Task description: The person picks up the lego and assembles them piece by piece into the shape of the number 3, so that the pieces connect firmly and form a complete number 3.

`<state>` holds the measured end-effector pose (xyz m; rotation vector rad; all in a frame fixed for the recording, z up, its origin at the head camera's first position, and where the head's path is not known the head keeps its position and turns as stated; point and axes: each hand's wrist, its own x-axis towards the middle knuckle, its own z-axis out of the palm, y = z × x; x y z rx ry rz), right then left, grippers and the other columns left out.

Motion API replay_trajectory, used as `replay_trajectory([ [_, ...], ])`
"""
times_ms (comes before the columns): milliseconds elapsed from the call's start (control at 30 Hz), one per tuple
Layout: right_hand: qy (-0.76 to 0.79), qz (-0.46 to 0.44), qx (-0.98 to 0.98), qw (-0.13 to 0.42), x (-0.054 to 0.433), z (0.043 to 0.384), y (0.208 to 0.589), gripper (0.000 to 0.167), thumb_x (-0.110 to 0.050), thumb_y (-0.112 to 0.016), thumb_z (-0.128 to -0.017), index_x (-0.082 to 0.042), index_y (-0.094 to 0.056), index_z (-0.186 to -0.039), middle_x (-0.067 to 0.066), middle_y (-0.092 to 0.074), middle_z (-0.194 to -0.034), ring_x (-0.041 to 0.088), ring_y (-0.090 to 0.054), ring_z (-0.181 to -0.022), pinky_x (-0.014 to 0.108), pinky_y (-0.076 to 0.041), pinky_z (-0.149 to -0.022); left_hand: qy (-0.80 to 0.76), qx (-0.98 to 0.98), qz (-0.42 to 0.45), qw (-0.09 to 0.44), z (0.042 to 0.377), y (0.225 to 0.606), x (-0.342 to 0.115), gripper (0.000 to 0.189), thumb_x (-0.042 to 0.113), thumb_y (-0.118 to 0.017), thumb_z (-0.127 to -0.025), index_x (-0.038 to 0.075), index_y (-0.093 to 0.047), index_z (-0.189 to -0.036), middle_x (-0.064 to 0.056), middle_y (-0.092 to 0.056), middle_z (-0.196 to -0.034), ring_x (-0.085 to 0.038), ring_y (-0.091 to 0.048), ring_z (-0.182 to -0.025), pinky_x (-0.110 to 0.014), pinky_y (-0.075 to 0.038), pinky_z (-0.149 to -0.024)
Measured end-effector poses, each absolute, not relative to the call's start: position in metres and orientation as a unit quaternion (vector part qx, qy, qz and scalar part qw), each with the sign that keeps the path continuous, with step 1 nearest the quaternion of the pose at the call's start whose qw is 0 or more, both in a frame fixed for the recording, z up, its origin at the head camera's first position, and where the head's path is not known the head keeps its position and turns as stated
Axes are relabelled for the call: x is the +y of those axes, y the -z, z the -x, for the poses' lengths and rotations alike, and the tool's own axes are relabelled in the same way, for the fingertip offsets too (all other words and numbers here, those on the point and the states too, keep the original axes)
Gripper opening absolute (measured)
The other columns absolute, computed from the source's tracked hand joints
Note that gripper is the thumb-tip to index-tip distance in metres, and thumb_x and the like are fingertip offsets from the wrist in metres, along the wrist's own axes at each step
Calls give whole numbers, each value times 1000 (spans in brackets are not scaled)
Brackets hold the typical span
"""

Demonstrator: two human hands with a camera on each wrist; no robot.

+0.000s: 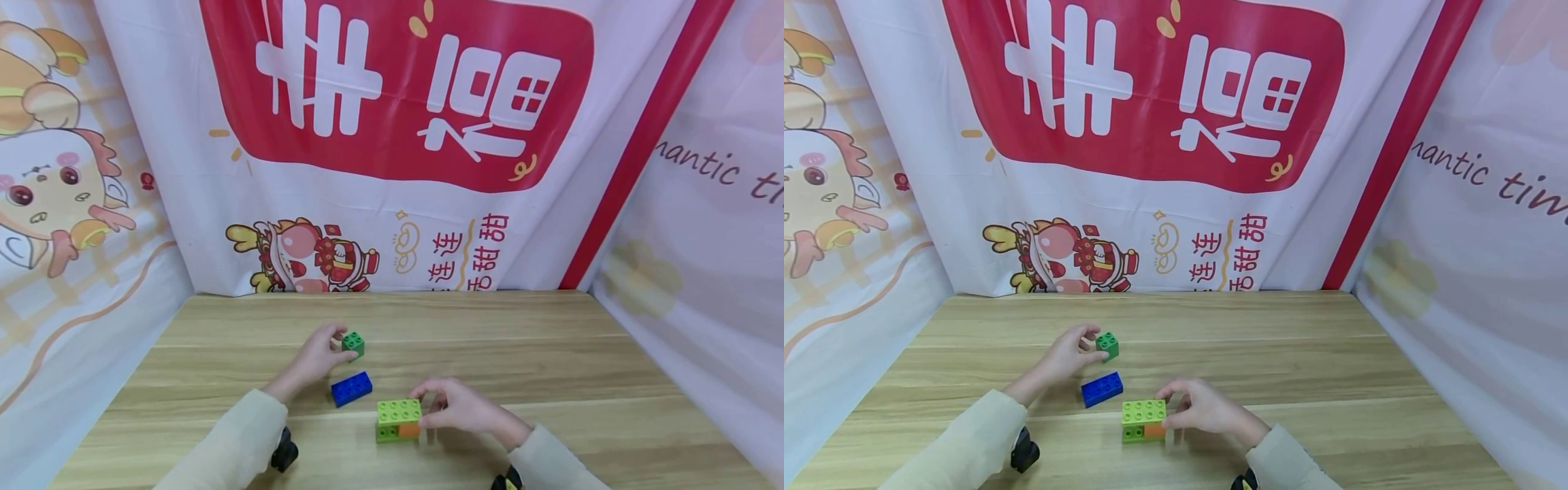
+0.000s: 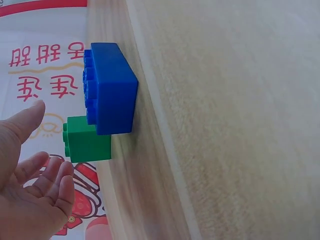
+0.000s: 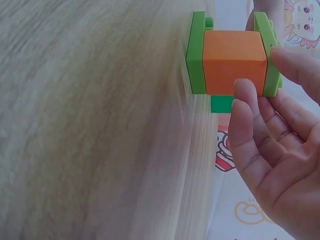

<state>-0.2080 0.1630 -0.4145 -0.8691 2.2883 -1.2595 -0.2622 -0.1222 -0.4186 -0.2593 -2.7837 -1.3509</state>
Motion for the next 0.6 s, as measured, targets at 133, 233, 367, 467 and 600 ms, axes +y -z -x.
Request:
replay_trajectory([
  [133,453,309,813,197,164,208,414,35,-10,-71,-79,-8,-61,-112,2,-58,-108,15,-58,-66,26,-48,-59,433,-899,71,10,265,423,-123,47,19,-72,-81,3,-52,-121,-10,-54,-111,-26,-53,-97,-38,-49,-77],
  [233,456,312,810,195,164,208,414,35,-10,-71,-79,-8,-61,-112,3,-58,-109,16,-58,-66,26,-48,-60,433,-899,61,2,267,425,-123,50,20,-72,-81,3,-51,-123,-10,-53,-113,-27,-53,-98,-38,-49,-78],
  [367,458,314,808,195,163,207,414,35,-9,-71,-79,-7,-61,-112,3,-58,-109,16,-58,-66,26,-49,-60,434,-900,47,-8,270,428,-122,52,23,-72,-81,4,-50,-125,-10,-52,-116,-27,-53,-100,-38,-49,-78],
  [467,461,313,807,198,163,207,414,35,-9,-71,-79,-7,-61,-112,3,-58,-109,17,-58,-67,26,-49,-61,432,-901,43,-10,271,431,-122,53,24,-72,-81,3,-50,-125,-11,-52,-117,-27,-53,-100,-39,-49,-79],
  [600,464,314,804,199,164,208,415,35,-9,-71,-79,-7,-60,-112,3,-57,-110,17,-58,-67,26,-49,-61,432,-901,38,-10,273,434,-122,52,24,-72,-81,4,-50,-124,-12,-51,-117,-27,-53,-100,-40,-49,-79],
])
